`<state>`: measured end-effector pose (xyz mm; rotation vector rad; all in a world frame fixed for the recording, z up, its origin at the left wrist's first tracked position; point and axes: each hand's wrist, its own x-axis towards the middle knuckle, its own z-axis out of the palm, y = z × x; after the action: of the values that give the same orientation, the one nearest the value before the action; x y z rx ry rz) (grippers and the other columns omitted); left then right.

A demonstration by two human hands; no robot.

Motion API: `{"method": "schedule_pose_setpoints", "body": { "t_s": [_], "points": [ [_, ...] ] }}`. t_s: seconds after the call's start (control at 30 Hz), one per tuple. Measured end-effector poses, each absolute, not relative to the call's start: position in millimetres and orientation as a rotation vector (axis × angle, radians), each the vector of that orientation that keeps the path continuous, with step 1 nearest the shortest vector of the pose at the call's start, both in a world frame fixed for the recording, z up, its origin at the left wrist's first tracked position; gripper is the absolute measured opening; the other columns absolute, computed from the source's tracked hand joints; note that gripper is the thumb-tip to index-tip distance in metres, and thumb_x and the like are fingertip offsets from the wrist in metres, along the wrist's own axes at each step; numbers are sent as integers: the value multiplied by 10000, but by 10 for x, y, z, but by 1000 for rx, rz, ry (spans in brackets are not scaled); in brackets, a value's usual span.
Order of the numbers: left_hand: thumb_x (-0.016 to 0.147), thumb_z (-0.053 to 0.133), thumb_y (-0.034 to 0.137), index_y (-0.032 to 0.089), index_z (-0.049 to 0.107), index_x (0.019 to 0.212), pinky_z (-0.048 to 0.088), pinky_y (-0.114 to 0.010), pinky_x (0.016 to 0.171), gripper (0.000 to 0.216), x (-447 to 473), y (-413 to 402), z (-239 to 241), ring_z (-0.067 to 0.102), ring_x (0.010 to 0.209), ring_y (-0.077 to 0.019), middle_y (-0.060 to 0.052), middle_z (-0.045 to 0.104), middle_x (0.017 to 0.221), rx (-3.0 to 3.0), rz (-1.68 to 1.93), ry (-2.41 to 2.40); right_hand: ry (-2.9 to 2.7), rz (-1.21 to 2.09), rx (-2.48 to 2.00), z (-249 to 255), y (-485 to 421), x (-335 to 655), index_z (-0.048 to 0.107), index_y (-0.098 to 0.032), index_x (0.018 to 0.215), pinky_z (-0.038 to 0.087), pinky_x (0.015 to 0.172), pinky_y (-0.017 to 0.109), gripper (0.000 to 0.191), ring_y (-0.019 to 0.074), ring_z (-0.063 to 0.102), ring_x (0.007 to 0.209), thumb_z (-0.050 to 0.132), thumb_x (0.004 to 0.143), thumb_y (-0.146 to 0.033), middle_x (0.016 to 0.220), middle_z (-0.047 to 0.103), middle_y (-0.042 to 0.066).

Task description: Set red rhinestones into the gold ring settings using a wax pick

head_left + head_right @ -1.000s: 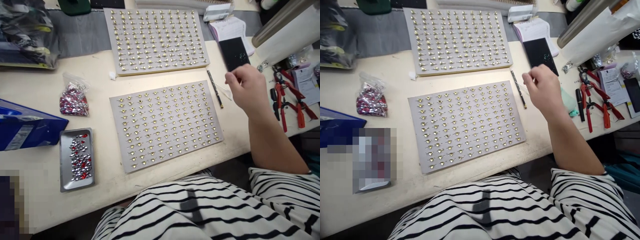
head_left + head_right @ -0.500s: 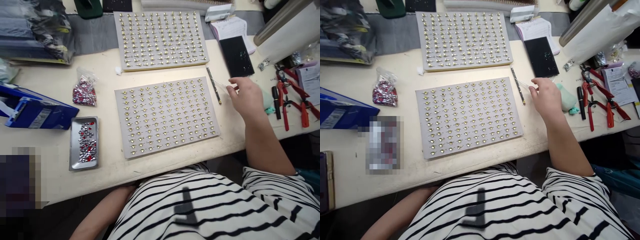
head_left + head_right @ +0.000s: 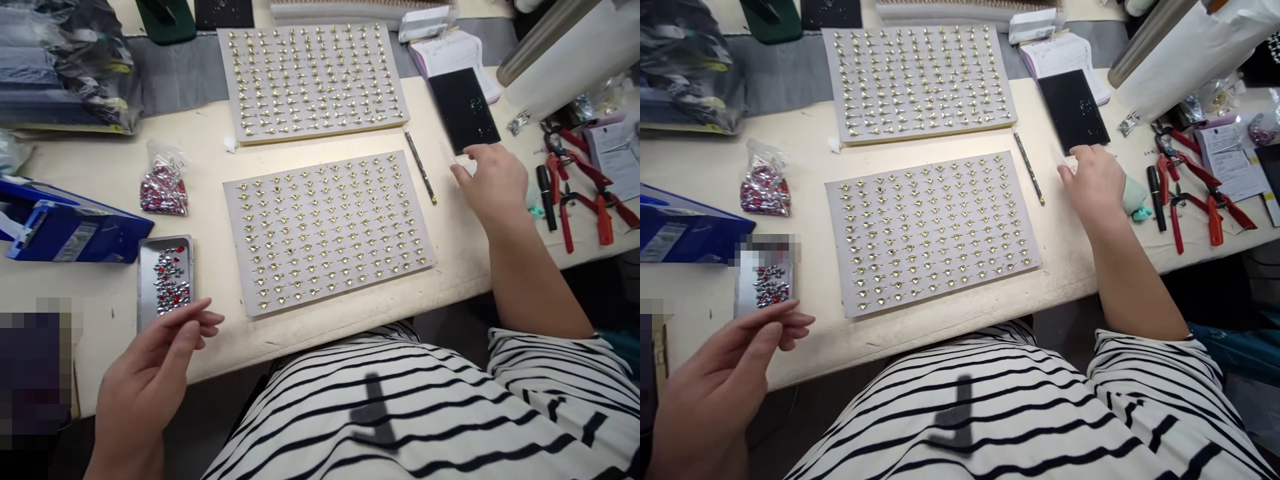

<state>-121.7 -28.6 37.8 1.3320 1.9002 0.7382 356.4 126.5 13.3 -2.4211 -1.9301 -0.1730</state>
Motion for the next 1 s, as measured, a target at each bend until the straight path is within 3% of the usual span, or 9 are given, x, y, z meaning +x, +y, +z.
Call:
{"method": "schedule_pose_setpoints", "body": {
  "t_s": [0.13,0.27,0.47,0.73,1.0],
  "points": [
    [867,595,390,256,602,1202,531,-269,751,361,-1088,-217,297,626,877,-157,-18,671,1036,1273,863,1941,-1886,-51,-2331,264,1152,3273,553,-263,1132,390,793,327,369,164,558,915,388,882,-479,1095,624,40],
    [886,595,328,209,518,1297,506,-322,942,435,-1036,-155,205,587,1102,-196,-74,601,1223,1292,995,1846,-1827,165,-2294,282,938,3068,593,-268,1023,408,749,339,336,173,590,840,432,853,-507,994,661,24],
    [930,543,299,212,462,1350,406,-410,1106,436,-990,-57,153,492,1279,-224,-91,509,1382,1255,1021,1705,-1719,347,-2272,139,482,3027,573,-361,1065,519,826,393,309,178,640,882,396,868,-519,1019,666,-28],
    [925,542,329,272,470,1357,512,-290,993,441,-1033,0,31,533,1242,-193,-69,516,1382,1181,933,1600,-1627,482,-2274,46,221,2967,575,-408,1113,558,864,409,321,182,656,901,405,865,-519,1028,671,-17],
    [922,544,349,243,471,1363,515,-311,991,459,-1032,14,-15,521,1254,-205,-89,528,1369,1042,924,1480,-1601,478,-2252,32,228,2891,599,-362,1139,510,969,395,360,161,620,1015,410,871,-511,1100,654,-32]
  ]
}}
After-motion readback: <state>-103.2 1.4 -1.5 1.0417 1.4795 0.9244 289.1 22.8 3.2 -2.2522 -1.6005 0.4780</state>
